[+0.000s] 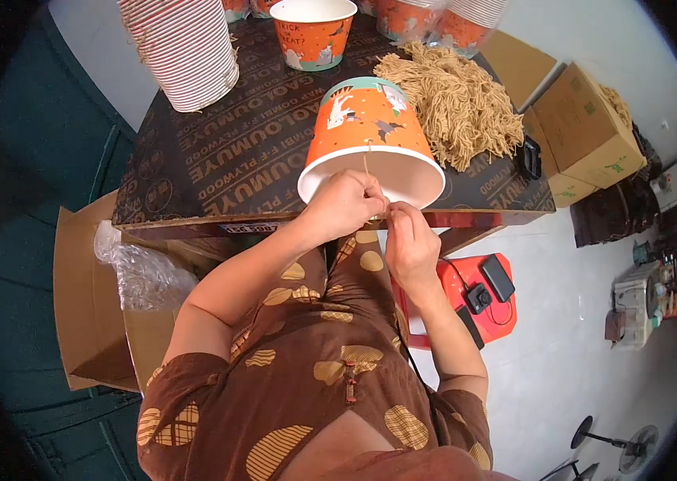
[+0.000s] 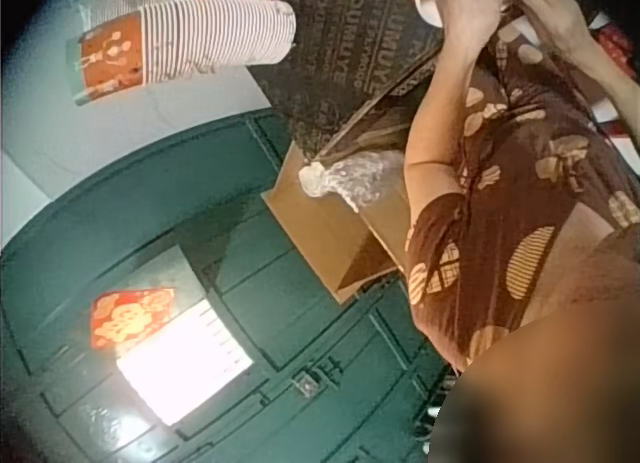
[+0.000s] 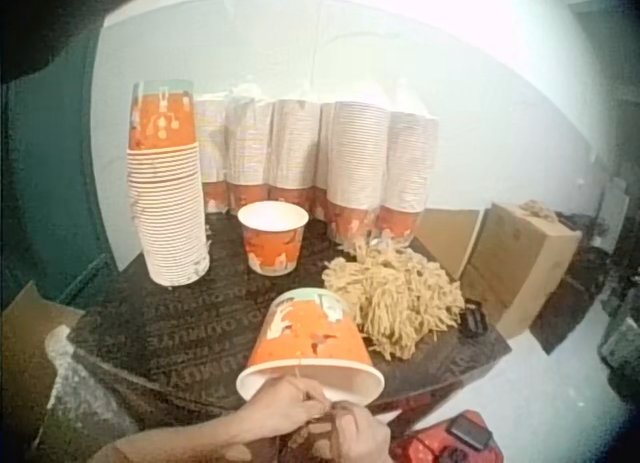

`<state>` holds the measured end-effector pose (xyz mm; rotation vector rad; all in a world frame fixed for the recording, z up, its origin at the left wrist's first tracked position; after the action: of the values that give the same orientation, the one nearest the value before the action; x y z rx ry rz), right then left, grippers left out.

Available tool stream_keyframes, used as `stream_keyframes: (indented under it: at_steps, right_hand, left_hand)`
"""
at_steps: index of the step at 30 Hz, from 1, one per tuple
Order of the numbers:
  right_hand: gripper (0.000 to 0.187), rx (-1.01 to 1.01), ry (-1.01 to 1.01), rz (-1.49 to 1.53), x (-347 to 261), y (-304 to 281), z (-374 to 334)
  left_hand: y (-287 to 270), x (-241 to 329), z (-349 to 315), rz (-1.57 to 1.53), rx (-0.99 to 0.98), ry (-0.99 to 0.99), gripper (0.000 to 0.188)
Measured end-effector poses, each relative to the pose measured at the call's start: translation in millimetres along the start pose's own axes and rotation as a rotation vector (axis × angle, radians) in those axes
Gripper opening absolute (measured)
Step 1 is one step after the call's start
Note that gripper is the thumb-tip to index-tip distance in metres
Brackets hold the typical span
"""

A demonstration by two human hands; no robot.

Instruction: Threading string through a bucket to create a handle.

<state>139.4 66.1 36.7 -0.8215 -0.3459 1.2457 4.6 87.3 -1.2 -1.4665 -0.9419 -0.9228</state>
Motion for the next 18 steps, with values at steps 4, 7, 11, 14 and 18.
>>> stream_keyframes:
  at_steps: [4, 7, 11, 14, 18]
  right_hand:
    - [0.02, -0.006, 0.014, 0.018, -2.1, 0.4, -1.0]
    - [0.021, -0.046, 0.041, 0.018, 0.4, 5.3, -3.9]
    - [0.025, -0.055, 0.049, 0.031, 1.5, 6.8, -4.8]
    - [0.027, -0.051, 0.047, 0.044, 1.6, 5.6, -4.4]
    - [0.027, -0.025, 0.054, 0.084, 3.2, 3.1, -3.0]
  left_hand:
    - [-0.5, 8.8, -3.8, 0.083, 0.015, 0.054, 0.019]
    - [-2.8, 24.0, -8.3, 0.176, 0.032, 0.059, 0.018]
    - [-0.8, 25.1, -8.5, 0.225, -0.014, -0.018, 0.016]
    - [-0.3, 27.6, -9.3, 0.231, -0.048, -0.023, 0.014]
    - [3.8, 26.7, -9.8, 0.212, -0.102, 0.004, 0.01]
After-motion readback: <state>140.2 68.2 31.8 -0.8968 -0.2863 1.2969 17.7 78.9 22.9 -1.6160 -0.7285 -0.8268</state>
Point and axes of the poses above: each hand's wrist, its own z-axis towards the middle knuckle, its own y-axis out of the palm, x = y × z, the point moved 9 cm from there along z, towards the middle knuckle, and after that the axes turned 12 degrees about -x, right-handed, at the moved point
